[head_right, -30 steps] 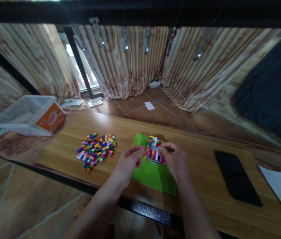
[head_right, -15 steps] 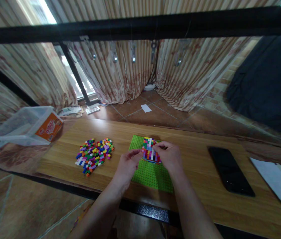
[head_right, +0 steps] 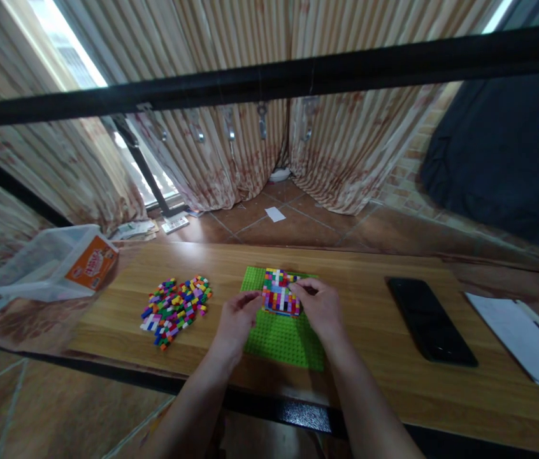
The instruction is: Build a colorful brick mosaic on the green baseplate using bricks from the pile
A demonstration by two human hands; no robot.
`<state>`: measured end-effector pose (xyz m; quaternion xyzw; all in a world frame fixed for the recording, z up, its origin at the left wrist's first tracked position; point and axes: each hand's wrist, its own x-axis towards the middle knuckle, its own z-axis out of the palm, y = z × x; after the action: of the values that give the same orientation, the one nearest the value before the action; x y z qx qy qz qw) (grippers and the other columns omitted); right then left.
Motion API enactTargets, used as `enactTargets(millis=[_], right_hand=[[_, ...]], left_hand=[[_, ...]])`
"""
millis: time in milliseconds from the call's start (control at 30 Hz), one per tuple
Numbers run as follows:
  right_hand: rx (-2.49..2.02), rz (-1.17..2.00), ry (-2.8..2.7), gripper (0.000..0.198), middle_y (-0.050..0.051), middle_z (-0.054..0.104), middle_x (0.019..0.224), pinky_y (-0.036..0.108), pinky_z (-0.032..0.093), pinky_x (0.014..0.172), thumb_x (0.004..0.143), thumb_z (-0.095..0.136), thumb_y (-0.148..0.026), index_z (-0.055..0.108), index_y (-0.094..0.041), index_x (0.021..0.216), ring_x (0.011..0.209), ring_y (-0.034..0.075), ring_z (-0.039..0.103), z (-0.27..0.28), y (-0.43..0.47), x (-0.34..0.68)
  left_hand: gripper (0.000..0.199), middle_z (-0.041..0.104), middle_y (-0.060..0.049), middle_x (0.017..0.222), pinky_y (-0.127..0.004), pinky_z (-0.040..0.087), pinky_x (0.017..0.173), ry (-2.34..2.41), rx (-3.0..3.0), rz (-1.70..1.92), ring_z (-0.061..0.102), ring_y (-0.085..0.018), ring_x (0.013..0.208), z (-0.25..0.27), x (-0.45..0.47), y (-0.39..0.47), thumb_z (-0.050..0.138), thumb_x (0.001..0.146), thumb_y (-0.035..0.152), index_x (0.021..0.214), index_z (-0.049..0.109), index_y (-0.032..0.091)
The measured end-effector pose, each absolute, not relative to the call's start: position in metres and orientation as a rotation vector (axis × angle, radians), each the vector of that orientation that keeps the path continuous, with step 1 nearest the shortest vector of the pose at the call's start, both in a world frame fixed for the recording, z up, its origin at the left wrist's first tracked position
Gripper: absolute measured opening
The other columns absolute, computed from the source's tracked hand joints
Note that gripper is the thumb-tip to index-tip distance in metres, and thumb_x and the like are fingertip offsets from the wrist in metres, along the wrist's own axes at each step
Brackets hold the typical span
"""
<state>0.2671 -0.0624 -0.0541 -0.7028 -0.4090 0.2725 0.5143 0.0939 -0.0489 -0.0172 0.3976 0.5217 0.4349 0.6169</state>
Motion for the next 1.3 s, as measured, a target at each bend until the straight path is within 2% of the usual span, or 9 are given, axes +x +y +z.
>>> enactTargets(millis=[133, 433, 667, 800, 933, 1033, 1300], right_hand=[[-1.745, 0.573, -0.986, 0.035, 0.006, 0.077, 0.078, 0.036, 0.048, 0.071, 0.076, 0.065, -0.052, 0.077, -0.02, 0.078, 0.073, 0.023, 0.068, -0.05, -0.071, 0.273], [-1.624, 0.538, -0.859, 0.03, 0.004, 0.076, 0.076, 0.03, 0.052, 0.067, 0.072, 0.07, -0.049, 0.076, -0.021, 0.078, 0.072, 0.021, 0.069, -0.031, -0.079, 0.263], [-1.562, 0.535, -0.939, 0.031, 0.004, 0.075, 0.076, 0.029, 0.052, 0.063, 0.074, 0.07, -0.05, 0.075, -0.02, 0.082, 0.067, 0.019, 0.067, -0.022, -0.082, 0.24], [-1.487, 0.503, -1.152, 0.035, 0.005, 0.075, 0.085, 0.032, 0.053, 0.072, 0.08, 0.066, -0.054, 0.075, -0.02, 0.084, 0.076, 0.021, 0.068, -0.022, -0.087, 0.218], [-1.379, 0.507, -1.501, 0.03, 0.005, 0.073, 0.088, 0.033, 0.052, 0.077, 0.086, 0.06, -0.05, 0.073, -0.023, 0.081, 0.082, 0.021, 0.068, -0.025, -0.094, 0.19], [-1.345, 0.61, -1.68, 0.029, 0.005, 0.073, 0.089, 0.033, 0.053, 0.077, 0.089, 0.056, -0.046, 0.073, -0.023, 0.085, 0.084, 0.021, 0.069, -0.032, -0.095, 0.169], [-1.427, 0.663, -1.861, 0.029, 0.006, 0.073, 0.095, 0.035, 0.051, 0.078, 0.09, 0.051, -0.041, 0.072, -0.022, 0.094, 0.084, 0.021, 0.068, -0.045, -0.068, 0.121]], left_hand=[[0.016, 0.061, 0.0, 0.064, -0.023, 0.04, 0.062, 1.208, 0.919, 1.018, 0.053, -0.011, 0.062, -0.023, 0.094, -0.047, 0.074, 0.069, 0.029, 0.077, 0.072, 0.015], [0.013, 0.067, -0.002, 0.074, -0.025, 0.046, 0.072, 1.312, 1.006, 1.193, 0.059, -0.013, 0.072, -0.033, 0.091, -0.045, 0.063, 0.071, 0.014, 0.081, 0.072, 0.014], [0.016, 0.067, -0.001, 0.073, -0.022, 0.044, 0.061, 1.246, 1.101, 1.211, 0.056, -0.011, 0.064, -0.004, 0.07, -0.057, 0.064, 0.077, 0.022, 0.088, 0.073, 0.015], [0.019, 0.069, -0.002, 0.077, -0.022, 0.043, 0.059, 1.37, 1.223, 1.184, 0.055, -0.011, 0.061, -0.002, 0.016, -0.066, 0.065, 0.077, 0.022, 0.093, 0.073, 0.015], [0.018, 0.072, -0.004, 0.084, -0.026, 0.047, 0.071, 1.693, 1.35, 1.086, 0.062, -0.015, 0.074, -0.015, -0.054, -0.08, 0.064, 0.079, 0.018, 0.094, 0.073, 0.015], [0.024, 0.073, -0.007, 0.092, -0.03, 0.049, 0.078, 1.917, 1.365, 0.997, 0.065, -0.018, 0.08, -0.024, -0.094, -0.084, 0.058, 0.083, 0.016, 0.102, 0.072, 0.013], [0.031, 0.07, -0.01, 0.112, -0.031, 0.049, 0.092, 2.056, 1.586, 0.875, 0.066, -0.019, 0.099, -0.035, -0.133, -0.06, 0.053, 0.088, 0.016, 0.115, 0.068, 0.015]])
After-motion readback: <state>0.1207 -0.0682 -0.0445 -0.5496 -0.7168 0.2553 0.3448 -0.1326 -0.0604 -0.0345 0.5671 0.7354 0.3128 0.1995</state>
